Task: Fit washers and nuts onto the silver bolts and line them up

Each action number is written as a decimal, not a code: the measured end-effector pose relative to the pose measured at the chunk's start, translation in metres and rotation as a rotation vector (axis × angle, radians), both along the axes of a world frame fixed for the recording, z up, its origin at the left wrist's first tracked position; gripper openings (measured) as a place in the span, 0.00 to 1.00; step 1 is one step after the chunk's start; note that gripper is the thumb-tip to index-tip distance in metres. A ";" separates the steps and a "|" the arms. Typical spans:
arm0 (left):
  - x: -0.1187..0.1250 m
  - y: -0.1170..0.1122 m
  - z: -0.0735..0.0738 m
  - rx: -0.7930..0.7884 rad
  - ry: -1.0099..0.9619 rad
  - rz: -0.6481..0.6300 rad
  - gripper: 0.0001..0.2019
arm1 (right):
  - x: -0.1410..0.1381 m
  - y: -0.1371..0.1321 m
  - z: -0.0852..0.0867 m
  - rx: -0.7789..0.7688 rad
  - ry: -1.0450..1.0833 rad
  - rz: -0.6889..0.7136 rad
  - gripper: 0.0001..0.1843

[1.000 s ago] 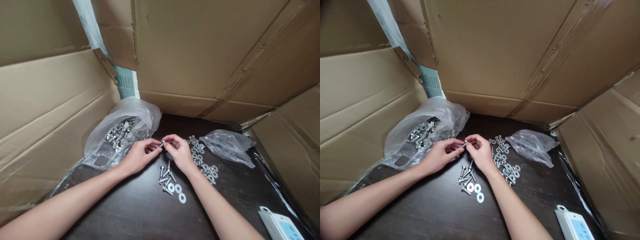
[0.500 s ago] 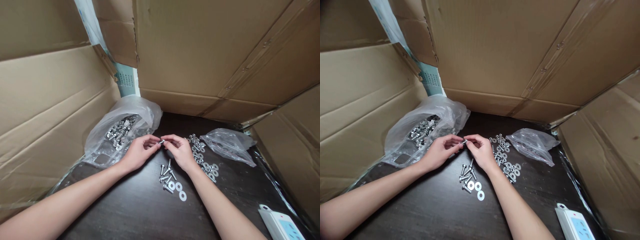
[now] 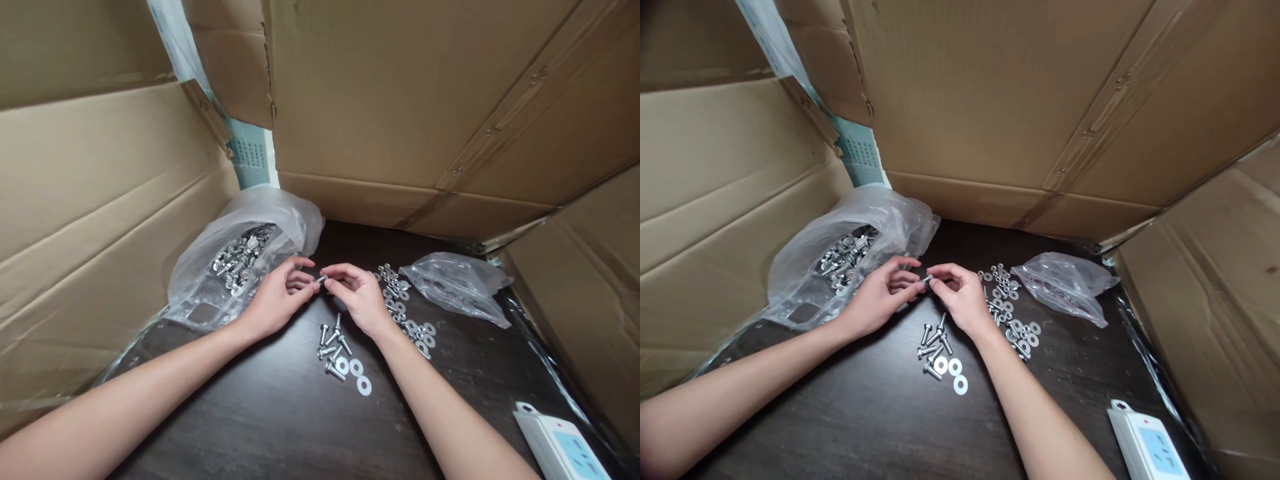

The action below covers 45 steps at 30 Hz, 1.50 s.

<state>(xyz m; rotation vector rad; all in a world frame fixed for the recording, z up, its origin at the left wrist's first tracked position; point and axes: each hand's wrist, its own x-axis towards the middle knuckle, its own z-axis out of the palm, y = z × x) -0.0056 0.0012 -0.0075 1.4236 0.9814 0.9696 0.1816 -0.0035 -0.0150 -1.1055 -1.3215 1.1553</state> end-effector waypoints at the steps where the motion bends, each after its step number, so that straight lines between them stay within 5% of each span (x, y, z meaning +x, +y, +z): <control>1: 0.000 0.000 0.000 0.003 0.000 -0.002 0.21 | 0.000 0.000 0.000 -0.003 -0.004 0.003 0.11; 15: 0.000 -0.002 0.004 0.097 0.051 -0.001 0.21 | 0.001 -0.001 0.006 -0.055 -0.034 0.038 0.16; 28: -0.002 -0.010 0.005 0.293 0.138 -0.069 0.19 | -0.009 -0.005 0.009 0.011 -0.237 0.012 0.31; 35: -0.001 -0.007 0.006 0.239 0.114 -0.022 0.20 | -0.007 -0.009 0.009 0.060 -0.235 0.083 0.36; 41: -0.001 -0.006 0.005 0.199 0.090 -0.008 0.20 | -0.003 -0.008 0.009 0.055 -0.190 0.108 0.31; 45: -0.001 -0.006 0.004 0.186 0.081 -0.027 0.20 | -0.002 -0.003 0.006 0.020 0.031 0.018 0.10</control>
